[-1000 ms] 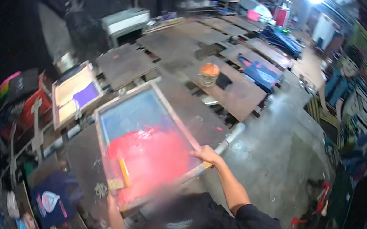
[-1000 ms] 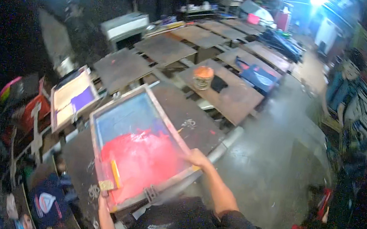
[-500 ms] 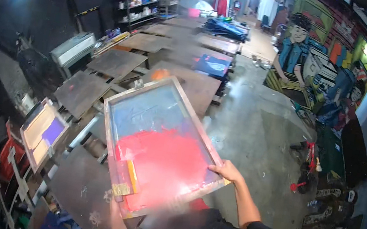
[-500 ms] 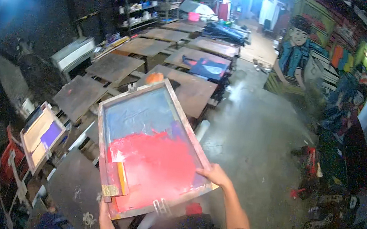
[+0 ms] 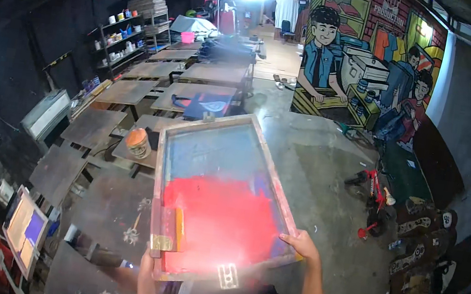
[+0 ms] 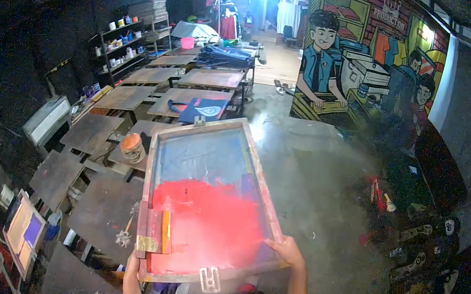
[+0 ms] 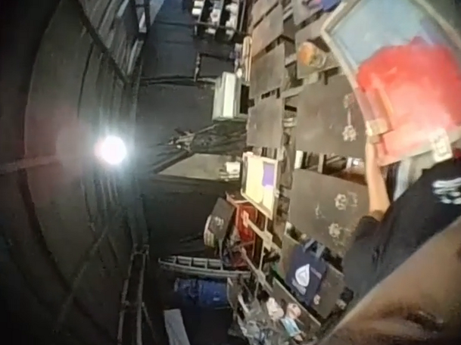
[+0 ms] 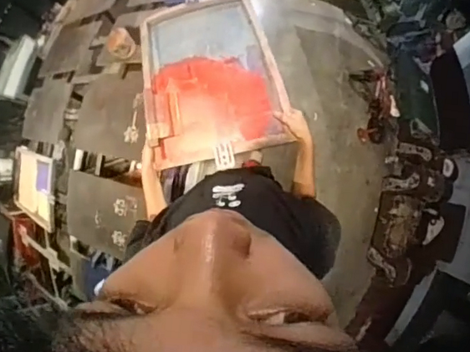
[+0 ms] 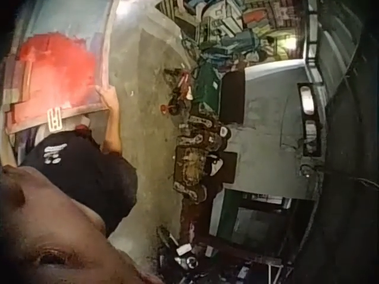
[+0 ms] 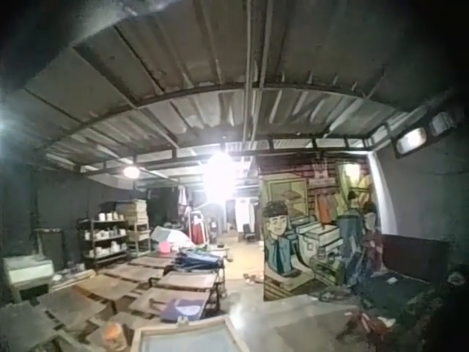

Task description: Screen printing designs onto t-shirts and tote bags using a manual press.

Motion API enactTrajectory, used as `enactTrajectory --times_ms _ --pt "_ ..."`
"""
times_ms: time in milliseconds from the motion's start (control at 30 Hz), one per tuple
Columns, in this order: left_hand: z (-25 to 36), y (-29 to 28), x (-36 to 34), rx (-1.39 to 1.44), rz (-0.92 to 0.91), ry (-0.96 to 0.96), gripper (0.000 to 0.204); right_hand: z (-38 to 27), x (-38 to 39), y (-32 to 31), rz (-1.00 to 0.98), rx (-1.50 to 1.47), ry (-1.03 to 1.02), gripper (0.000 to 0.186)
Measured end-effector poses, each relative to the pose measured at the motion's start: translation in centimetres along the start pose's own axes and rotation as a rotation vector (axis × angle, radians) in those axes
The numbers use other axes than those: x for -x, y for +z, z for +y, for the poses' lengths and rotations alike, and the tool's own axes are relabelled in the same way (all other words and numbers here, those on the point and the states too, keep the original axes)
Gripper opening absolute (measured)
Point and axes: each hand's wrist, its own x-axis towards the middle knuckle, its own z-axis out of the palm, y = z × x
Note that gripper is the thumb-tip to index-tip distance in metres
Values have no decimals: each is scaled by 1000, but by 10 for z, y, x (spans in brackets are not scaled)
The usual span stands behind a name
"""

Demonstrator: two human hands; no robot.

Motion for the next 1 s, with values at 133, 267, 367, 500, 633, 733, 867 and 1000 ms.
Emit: enactTrajectory --times_ms 133,267,367,500,633,733,867,1000 --pt "-25 5 -85 -240 48 36 62 29 -37 5 99 -128 133 30" --pt "-38 34 -148 -287 -33 17 64 64 -73 -12 156 -69 132 27" --pt "-47 53 -183 -276 -106 76 59 93 -100 -20 157 -115 164 31" --pt "-58 79 -228 -348 -175 17 55 117 -125 -27 236 -81 64 38" --pt "-49 119 -268 -354 -225 -10 45 102 -152 -38 303 33 151 41" --pt "-39 140 -304 -261 -358 -7 37 100 -177 -38 332 53 210 44" --pt "-31 172 -381 -176 -471 -66 41 97 -227 -30 400 -107 67 42" --pt "1 200 -438 -249 -446 -139 54 71 -274 -10 453 -3 188 37"
